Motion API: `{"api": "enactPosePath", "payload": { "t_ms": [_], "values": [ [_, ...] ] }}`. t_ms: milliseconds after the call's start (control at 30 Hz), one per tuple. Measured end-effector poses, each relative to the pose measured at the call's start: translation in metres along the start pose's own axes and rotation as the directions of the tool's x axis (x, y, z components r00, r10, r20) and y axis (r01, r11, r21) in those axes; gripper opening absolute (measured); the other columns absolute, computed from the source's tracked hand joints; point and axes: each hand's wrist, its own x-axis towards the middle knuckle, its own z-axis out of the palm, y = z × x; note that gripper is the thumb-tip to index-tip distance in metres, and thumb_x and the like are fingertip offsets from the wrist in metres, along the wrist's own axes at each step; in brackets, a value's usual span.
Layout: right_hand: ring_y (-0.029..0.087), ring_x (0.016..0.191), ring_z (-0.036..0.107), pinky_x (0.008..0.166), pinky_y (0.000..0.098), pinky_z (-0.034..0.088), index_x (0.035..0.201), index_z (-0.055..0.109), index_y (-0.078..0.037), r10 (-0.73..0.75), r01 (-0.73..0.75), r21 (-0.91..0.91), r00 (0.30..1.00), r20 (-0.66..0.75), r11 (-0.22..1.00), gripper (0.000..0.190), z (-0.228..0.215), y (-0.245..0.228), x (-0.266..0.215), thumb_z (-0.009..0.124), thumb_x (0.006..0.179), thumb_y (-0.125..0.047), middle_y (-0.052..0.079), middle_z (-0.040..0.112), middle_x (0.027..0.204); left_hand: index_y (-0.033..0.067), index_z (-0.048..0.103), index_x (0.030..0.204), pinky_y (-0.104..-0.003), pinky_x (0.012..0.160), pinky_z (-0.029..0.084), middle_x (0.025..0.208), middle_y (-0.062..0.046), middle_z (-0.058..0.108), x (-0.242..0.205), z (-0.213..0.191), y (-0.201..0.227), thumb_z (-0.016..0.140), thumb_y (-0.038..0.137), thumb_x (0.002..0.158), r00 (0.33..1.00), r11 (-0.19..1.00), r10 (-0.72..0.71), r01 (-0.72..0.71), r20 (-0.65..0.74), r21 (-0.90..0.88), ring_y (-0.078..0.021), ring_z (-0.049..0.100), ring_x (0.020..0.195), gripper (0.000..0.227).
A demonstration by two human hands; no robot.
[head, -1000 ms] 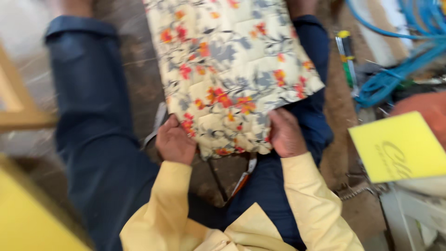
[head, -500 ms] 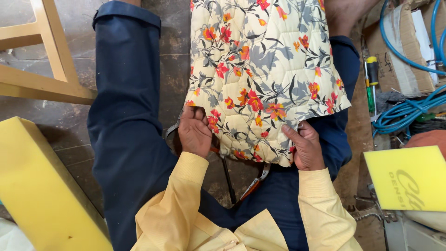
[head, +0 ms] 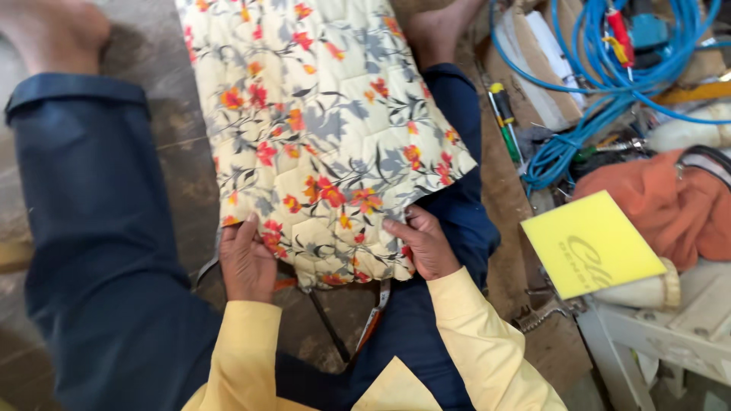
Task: The person measures a floral-patterned quilted fabric with a tape measure and marks it with a pen. They then use shears to cut the fabric along the marked lines, repeatedly adjusting and measuring the material during the process.
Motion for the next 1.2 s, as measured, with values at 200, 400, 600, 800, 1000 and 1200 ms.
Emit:
{"api": "enactPosePath", "payload": {
  "t_ms": [200, 400, 600, 800, 1000, 1200],
  "values": [
    [0.016, 0.105, 0.069, 0.096, 0.0324, 0.053, 0.124, 0.067, 0.005, 0.003, -0.008, 0.071, 0.997, 0.072, 0.997, 0.037, -0.008, 0.005, -0.002, 0.067, 0.087, 0.005, 0.01, 0.075, 0.117, 0.001, 0.058, 0.134, -0.038, 0.106, 0.053, 0.13, -0.01, 0.068, 0.004, -0.007, -0.006, 0.058, -0.005, 0.097, 1.0, 0.999, -0.019, 0.019, -0.009, 0.041, -0.0203, 0.067, 0.119, 0.037],
    [0.019, 0.108, 0.062, 0.094, 0.0371, 0.047, 0.135, 0.064, 0.008, -0.12, 0.115, 0.051, 0.988, 0.093, 0.992, 0.041, -0.01, -0.011, 0.01, 0.075, 0.101, -0.012, 0.014, 0.07, 0.126, -0.0002, 0.058, 0.124, -0.034, 0.093, 0.053, 0.121, -0.01, 0.067, 0.01, -0.043, -0.022, 0.062, -0.007, 0.106, 1.0, 0.998, 0.014, -0.016, 0.027, 0.056, -0.0176, 0.065, 0.107, 0.02],
    [0.027, 0.13, 0.059, 0.109, 0.0475, 0.045, 0.148, 0.048, -0.008, -0.097, 0.158, 0.574, 0.986, -0.135, 0.804, 0.075, -0.007, -0.06, 0.034, 0.063, 0.091, -0.055, 0.009, 0.059, 0.145, -0.0003, 0.055, 0.128, -0.032, 0.083, 0.052, 0.112, -0.009, 0.064, -0.014, -0.011, -0.022, 0.071, 0.011, 0.096, 0.879, 0.722, 0.431, -0.2, -0.205, 0.663, -0.0168, 0.062, 0.096, 0.038],
    [0.03, 0.127, 0.062, 0.107, 0.0487, 0.047, 0.143, 0.053, -0.002, -0.042, 0.063, 0.692, 0.998, -0.047, 0.72, 0.073, -0.018, -0.082, 0.062, 0.063, 0.093, -0.054, 0.015, 0.064, 0.141, 0.0019, 0.044, 0.144, -0.049, 0.115, 0.035, 0.149, -0.022, 0.044, -0.057, 0.123, -0.026, 0.09, 0.019, 0.064, 0.687, -0.042, 0.332, -0.674, 0.647, 0.737, -0.0362, 0.042, 0.14, 0.094],
    [0.028, 0.117, 0.066, 0.103, 0.0472, 0.05, 0.138, 0.058, -0.004, 0.15, -0.119, 0.638, 0.989, 0.006, 0.761, 0.054, -0.04, -0.066, 0.082, 0.065, 0.095, -0.036, 0.013, 0.069, 0.131, -0.0031, 0.052, 0.135, -0.063, 0.113, 0.014, 0.15, -0.028, 0.038, -0.044, 0.219, -0.06, 0.093, 0.031, 0.06, 0.629, -0.366, -0.098, -0.743, 0.771, 0.56, -0.0517, 0.03, 0.145, 0.092],
    [0.027, 0.118, 0.066, 0.104, 0.0463, 0.051, 0.138, 0.058, -0.006, 0.042, -0.063, 0.674, 0.998, 0.048, 0.736, 0.055, -0.045, -0.051, 0.082, 0.071, 0.091, -0.03, 0.012, 0.069, 0.131, 0.0053, 0.065, 0.127, -0.056, 0.116, 0.027, 0.143, -0.018, 0.053, -0.038, 0.227, -0.064, 0.069, 0.001, 0.059, 0.591, -0.491, -0.023, -0.709, 0.806, 0.506, -0.0407, 0.045, 0.135, 0.069]
  ]
}}
